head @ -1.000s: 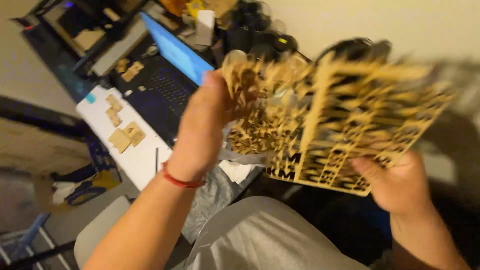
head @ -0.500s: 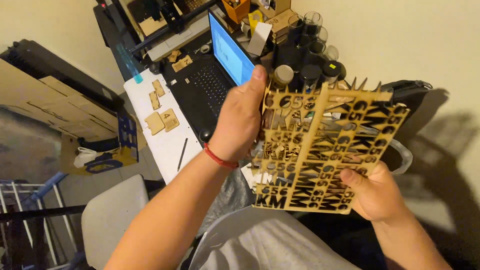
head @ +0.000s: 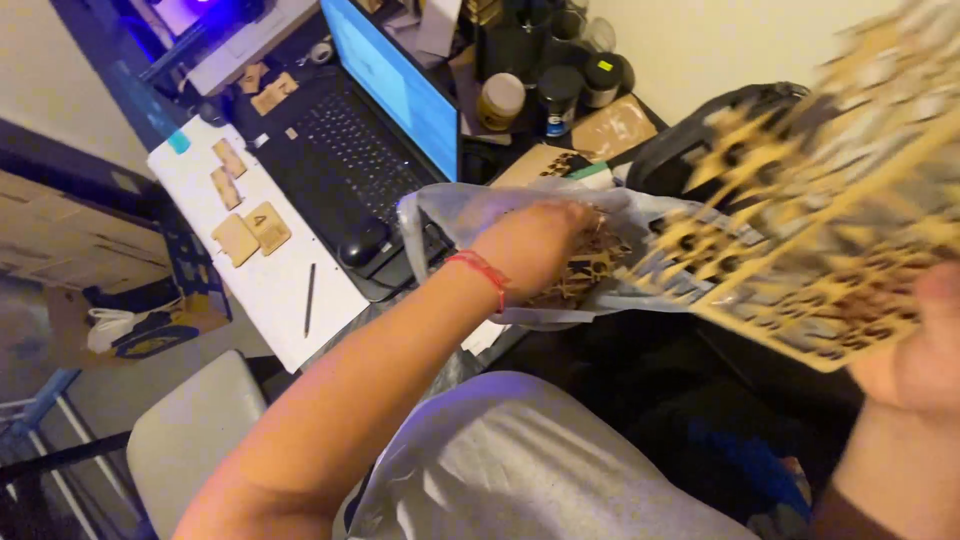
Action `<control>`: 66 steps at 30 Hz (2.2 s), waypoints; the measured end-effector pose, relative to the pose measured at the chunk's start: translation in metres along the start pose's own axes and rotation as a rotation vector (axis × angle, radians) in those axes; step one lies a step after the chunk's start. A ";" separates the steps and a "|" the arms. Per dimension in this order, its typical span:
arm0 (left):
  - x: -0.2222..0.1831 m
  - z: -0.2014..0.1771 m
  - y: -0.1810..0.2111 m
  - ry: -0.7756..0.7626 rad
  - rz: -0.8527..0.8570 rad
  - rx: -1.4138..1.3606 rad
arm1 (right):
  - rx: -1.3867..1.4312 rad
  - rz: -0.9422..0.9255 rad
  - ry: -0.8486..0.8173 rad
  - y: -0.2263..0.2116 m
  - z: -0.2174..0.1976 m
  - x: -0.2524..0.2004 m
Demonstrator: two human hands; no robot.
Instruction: Sorting laser-cut wooden pieces and scraps, then assembling small wooden boxes by interlocking the components.
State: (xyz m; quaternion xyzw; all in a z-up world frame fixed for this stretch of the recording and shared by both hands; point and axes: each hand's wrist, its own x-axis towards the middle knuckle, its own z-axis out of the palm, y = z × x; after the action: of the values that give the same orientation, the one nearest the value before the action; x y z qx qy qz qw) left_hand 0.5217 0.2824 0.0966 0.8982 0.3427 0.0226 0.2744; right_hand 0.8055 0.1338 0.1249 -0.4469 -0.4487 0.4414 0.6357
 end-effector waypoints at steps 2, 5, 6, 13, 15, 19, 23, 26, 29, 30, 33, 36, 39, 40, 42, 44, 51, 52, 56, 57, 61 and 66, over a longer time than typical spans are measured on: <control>0.005 0.005 -0.006 -0.072 -0.027 -0.017 | 0.021 0.024 0.101 0.001 0.010 -0.012; -0.011 -0.028 -0.001 0.067 -0.002 -0.221 | -0.002 0.072 0.173 0.015 0.010 -0.024; -0.022 -0.045 0.003 0.273 0.045 -0.420 | -0.047 0.112 0.143 0.022 0.008 -0.028; -0.061 -0.109 0.078 0.603 -0.058 -0.572 | -0.317 0.264 0.004 0.032 0.040 -0.032; -0.057 -0.103 0.088 0.827 -0.032 -0.695 | -0.594 0.175 0.000 0.015 0.078 -0.029; -0.045 -0.104 0.068 0.970 0.025 -0.755 | -0.598 0.165 -0.109 0.013 0.101 -0.036; -0.043 -0.112 0.056 0.728 -0.158 -0.813 | -0.613 0.034 -0.243 0.004 0.106 -0.032; -0.046 -0.122 0.063 0.570 -0.276 -0.871 | -0.652 -0.018 -0.251 0.009 0.094 -0.028; -0.047 -0.126 0.066 0.476 -0.296 -0.915 | -0.695 -0.065 -0.250 0.009 0.081 -0.023; -0.045 -0.125 0.065 0.457 -0.241 -0.948 | -0.722 -0.057 -0.239 0.008 0.077 -0.022; -0.043 -0.122 0.056 0.453 0.052 -0.944 | -0.802 -0.077 -0.227 -0.004 0.064 -0.014; -0.043 -0.121 0.064 0.590 0.088 -0.829 | -0.861 -0.048 -0.198 -0.016 0.055 -0.013; -0.032 -0.111 0.065 0.796 0.187 -0.847 | -0.764 -0.101 -0.187 -0.019 0.059 -0.016; -0.030 -0.110 0.067 0.791 0.186 -0.853 | -0.767 -0.094 -0.185 -0.018 0.061 -0.020; -0.028 -0.108 0.071 0.892 0.175 -0.844 | -0.488 -0.065 -0.158 -0.015 0.066 -0.026; -0.021 -0.116 0.058 1.041 -0.066 -1.157 | -0.228 0.081 -0.062 0.001 0.045 -0.034; -0.021 -0.106 -0.008 0.748 0.457 0.151 | -0.131 0.209 0.215 0.017 -0.021 -0.053; -0.020 -0.091 0.011 0.743 0.461 0.149 | -0.130 0.212 0.222 0.021 -0.036 -0.053; 0.002 -0.008 0.023 0.109 -0.105 -0.258 | -0.102 0.247 0.305 0.028 -0.088 -0.049; 0.011 0.020 0.009 0.143 -0.066 -0.257 | -0.091 0.258 0.331 0.029 -0.098 -0.049; -0.005 0.007 0.012 0.040 -0.090 -0.161 | -0.159 -0.134 0.227 -0.018 0.014 -0.031; -0.047 -0.051 0.053 0.424 -0.151 -1.236 | -0.026 -0.075 0.295 0.007 0.021 -0.035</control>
State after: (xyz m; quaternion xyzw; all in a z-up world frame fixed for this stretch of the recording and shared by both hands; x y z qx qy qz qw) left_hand 0.5059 0.2443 0.1734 0.5246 0.3753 0.3723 0.6673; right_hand 0.7772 0.1055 0.1162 -0.4979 -0.3726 0.3410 0.7050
